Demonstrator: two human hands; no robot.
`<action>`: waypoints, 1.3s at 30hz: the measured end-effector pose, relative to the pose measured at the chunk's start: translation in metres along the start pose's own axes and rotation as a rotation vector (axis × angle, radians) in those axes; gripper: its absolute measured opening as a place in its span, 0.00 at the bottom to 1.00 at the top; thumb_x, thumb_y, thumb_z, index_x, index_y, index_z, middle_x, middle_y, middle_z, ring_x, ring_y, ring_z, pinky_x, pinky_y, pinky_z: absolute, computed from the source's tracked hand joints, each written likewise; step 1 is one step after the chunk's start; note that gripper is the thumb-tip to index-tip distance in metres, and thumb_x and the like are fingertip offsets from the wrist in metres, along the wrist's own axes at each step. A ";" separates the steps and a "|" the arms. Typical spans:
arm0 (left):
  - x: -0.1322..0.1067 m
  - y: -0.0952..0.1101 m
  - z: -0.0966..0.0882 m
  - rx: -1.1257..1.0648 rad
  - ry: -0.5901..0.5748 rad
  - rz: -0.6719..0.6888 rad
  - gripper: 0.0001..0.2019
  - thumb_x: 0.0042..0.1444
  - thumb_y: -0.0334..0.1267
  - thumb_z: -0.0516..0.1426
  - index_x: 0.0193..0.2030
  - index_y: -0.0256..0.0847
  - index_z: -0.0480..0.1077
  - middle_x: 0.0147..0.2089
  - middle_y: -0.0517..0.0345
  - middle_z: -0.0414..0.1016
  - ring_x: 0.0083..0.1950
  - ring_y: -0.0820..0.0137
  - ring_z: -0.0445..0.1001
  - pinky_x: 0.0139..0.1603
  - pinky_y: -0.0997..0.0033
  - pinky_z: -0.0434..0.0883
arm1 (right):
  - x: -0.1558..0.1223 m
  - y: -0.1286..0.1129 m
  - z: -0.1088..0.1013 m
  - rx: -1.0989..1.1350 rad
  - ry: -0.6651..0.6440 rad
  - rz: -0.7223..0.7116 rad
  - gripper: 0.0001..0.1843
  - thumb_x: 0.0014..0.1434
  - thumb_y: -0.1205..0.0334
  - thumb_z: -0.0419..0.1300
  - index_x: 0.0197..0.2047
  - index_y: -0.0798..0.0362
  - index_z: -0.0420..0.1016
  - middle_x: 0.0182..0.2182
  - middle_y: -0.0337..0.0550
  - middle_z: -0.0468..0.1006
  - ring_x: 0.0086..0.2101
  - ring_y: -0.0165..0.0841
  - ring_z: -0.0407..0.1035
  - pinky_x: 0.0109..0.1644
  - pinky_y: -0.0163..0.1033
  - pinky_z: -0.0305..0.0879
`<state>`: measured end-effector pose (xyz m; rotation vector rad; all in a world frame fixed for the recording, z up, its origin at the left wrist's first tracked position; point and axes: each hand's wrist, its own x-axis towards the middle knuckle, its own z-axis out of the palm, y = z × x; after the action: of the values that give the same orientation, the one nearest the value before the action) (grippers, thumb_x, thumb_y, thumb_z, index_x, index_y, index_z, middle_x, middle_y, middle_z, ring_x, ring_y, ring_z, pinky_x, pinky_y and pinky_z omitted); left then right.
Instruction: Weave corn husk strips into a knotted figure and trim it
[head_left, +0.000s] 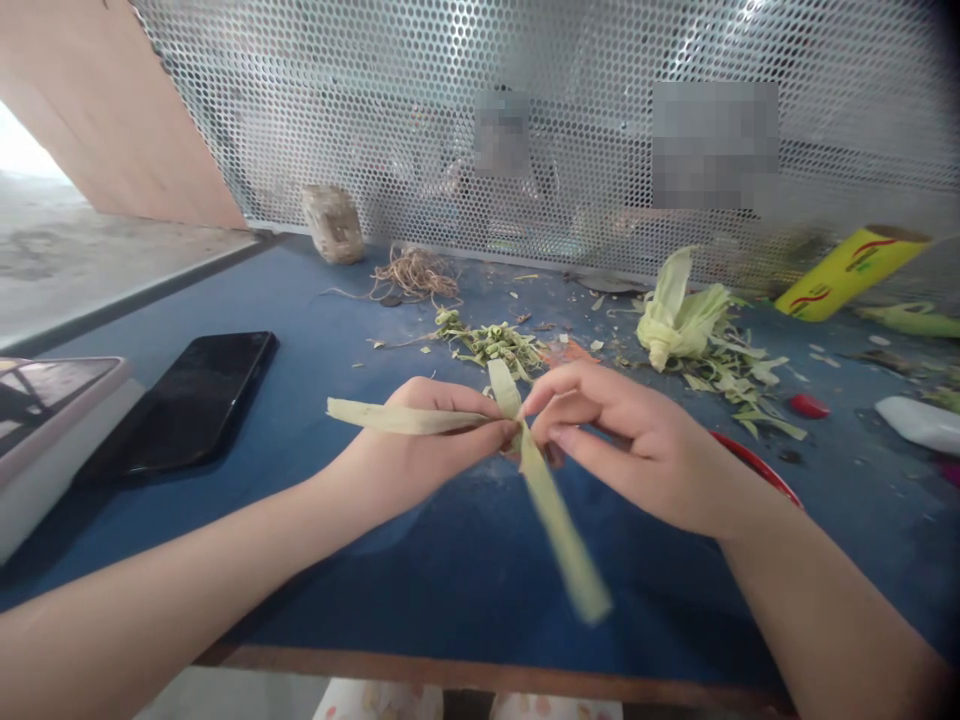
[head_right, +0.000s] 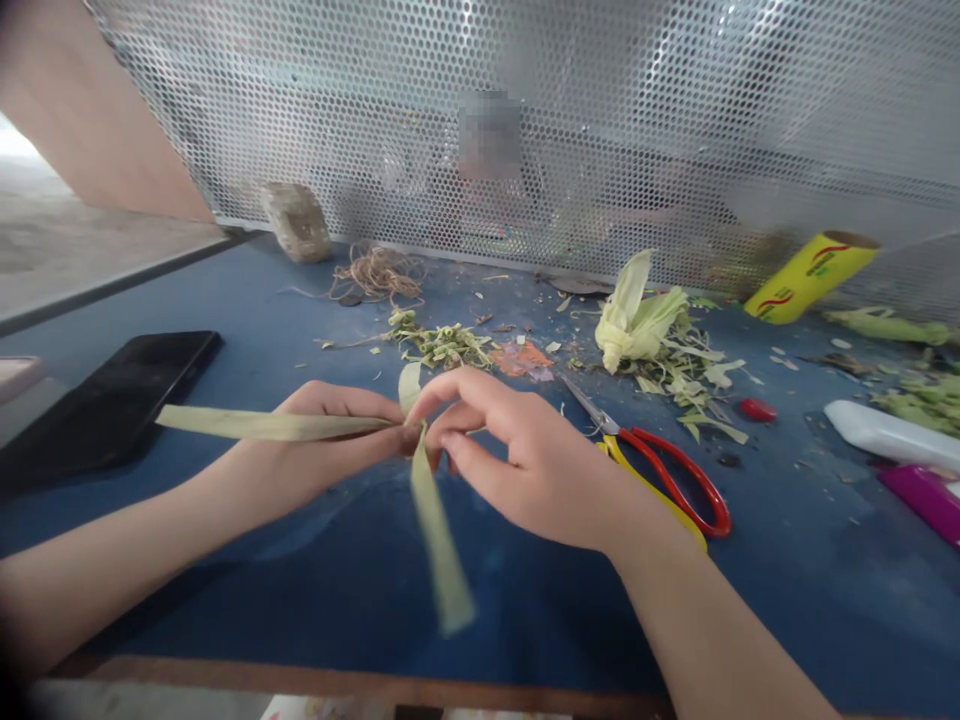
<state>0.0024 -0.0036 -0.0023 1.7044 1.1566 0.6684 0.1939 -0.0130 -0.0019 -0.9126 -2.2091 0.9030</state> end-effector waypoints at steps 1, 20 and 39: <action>0.000 0.001 0.000 -0.003 -0.012 -0.014 0.10 0.48 0.37 0.55 0.25 0.37 0.76 0.22 0.60 0.73 0.22 0.76 0.65 0.21 0.80 0.59 | 0.000 -0.001 0.001 -0.031 -0.022 0.001 0.12 0.57 0.71 0.51 0.44 0.49 0.61 0.31 0.35 0.75 0.34 0.28 0.70 0.40 0.33 0.64; 0.003 -0.004 0.007 -0.537 -0.088 -0.164 0.05 0.46 0.35 0.58 0.24 0.36 0.73 0.25 0.60 0.73 0.31 0.72 0.72 0.39 0.73 0.69 | 0.004 0.009 0.015 -0.509 0.256 -0.351 0.08 0.57 0.69 0.53 0.35 0.53 0.74 0.32 0.44 0.73 0.34 0.30 0.66 0.40 0.38 0.64; 0.005 -0.009 0.027 -0.941 -0.278 -0.006 0.07 0.46 0.28 0.53 0.30 0.40 0.70 0.31 0.60 0.74 0.38 0.71 0.74 0.41 0.74 0.69 | 0.007 -0.007 0.030 -0.472 0.145 -0.297 0.15 0.55 0.59 0.56 0.47 0.46 0.68 0.47 0.45 0.67 0.47 0.37 0.59 0.52 0.48 0.57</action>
<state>0.0234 -0.0088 -0.0216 0.9390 0.5000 0.7738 0.1661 -0.0226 -0.0133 -0.7886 -2.3861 0.1711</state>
